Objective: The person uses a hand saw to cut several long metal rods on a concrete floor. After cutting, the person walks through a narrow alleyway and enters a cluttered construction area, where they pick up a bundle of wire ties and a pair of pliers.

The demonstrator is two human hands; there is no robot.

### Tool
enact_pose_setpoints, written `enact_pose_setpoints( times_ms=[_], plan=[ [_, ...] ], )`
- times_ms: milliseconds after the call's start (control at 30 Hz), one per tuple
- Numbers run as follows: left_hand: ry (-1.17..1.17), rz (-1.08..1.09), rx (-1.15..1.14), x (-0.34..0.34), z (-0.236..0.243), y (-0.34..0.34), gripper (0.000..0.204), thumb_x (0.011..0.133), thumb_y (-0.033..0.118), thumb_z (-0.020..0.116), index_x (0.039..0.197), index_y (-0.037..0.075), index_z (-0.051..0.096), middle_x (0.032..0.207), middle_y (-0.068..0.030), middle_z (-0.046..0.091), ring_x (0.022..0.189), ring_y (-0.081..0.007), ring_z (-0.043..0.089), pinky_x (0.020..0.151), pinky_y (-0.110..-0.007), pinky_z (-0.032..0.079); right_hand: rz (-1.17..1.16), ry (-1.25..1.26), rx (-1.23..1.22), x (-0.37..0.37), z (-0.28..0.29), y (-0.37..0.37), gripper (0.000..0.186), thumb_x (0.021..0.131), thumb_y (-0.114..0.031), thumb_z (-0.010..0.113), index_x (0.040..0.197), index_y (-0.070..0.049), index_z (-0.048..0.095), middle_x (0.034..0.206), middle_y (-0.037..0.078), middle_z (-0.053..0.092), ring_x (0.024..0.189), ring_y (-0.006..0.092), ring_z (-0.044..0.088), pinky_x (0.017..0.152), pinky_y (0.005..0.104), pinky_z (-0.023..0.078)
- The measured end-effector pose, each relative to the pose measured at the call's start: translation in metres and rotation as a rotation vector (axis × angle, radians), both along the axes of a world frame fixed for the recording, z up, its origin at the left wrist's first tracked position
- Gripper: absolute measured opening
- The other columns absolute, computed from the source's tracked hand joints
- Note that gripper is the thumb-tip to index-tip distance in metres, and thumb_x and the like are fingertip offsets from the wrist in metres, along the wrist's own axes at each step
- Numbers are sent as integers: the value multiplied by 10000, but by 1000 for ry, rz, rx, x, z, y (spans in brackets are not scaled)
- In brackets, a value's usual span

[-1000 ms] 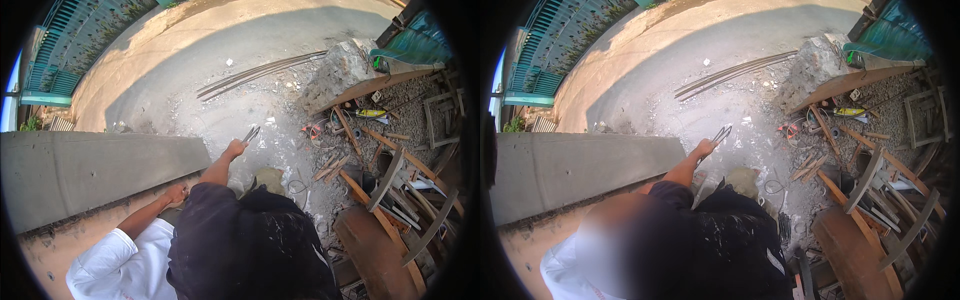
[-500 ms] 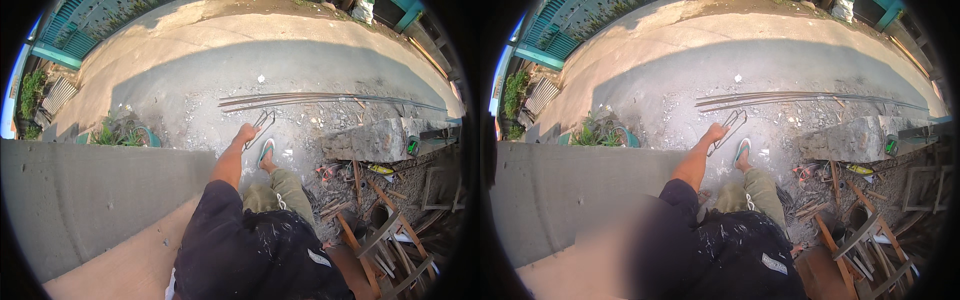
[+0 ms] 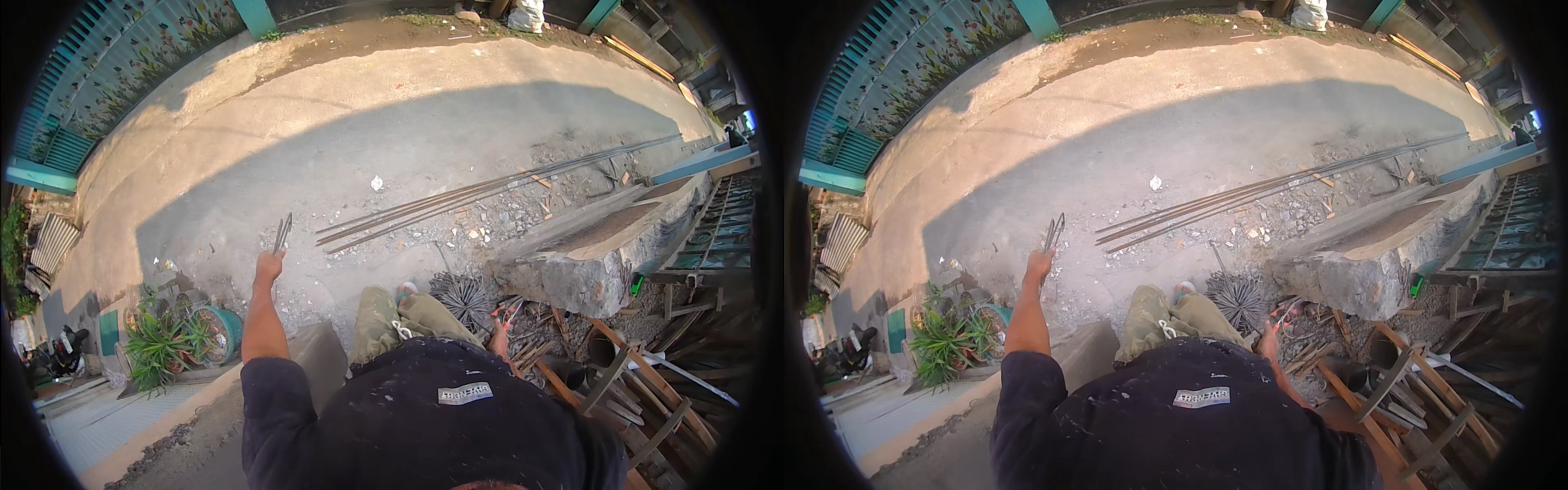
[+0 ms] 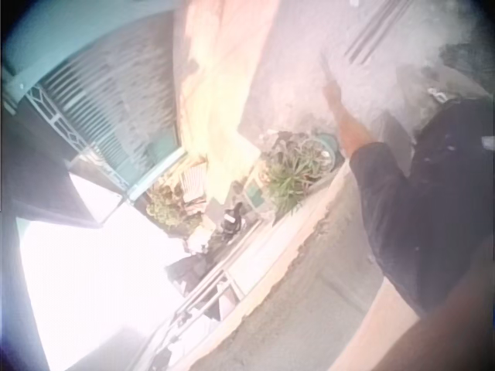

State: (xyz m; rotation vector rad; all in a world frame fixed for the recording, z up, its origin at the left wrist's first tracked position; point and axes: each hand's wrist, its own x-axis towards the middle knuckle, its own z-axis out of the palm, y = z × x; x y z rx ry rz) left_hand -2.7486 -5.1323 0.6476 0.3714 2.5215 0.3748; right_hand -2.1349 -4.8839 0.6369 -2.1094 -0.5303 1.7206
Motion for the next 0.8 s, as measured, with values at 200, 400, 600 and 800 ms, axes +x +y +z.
enact_pose_setpoints(
  times_ms=[200,400,600,800],
  plan=[
    [-224,280,-145,-50,-48,-44,629,854,460,604,938,-163,618,919,-356,625,938,-436,630,810,-457,478,735,-413,406,-36,-71,72,450,888,-396,549,1112,-6,562,761,246,576,756,396,565,677,522,413],
    [-344,423,-220,-49,-96,-67,519,838,424,610,948,-83,632,898,-306,636,893,-451,620,764,-481,477,1338,-692,632,-148,-74,183,434,887,-324,542,1282,-150,494,893,325,589,882,505,566,724,545,421],
    [-171,-76,-353,-178,-170,-16,310,896,326,503,1000,84,666,845,-231,670,838,-410,645,749,-478,499,1302,-821,582,-253,-127,344,442,887,-370,544,1255,-129,500,849,292,617,791,473,601,679,529,436],
    [81,174,-265,-613,-112,251,501,899,440,502,990,-33,644,886,-302,635,906,-455,617,776,-495,479,469,-251,-4,-534,28,496,448,900,-473,536,1074,-63,493,573,4,412,452,133,428,416,324,367]
  ],
)
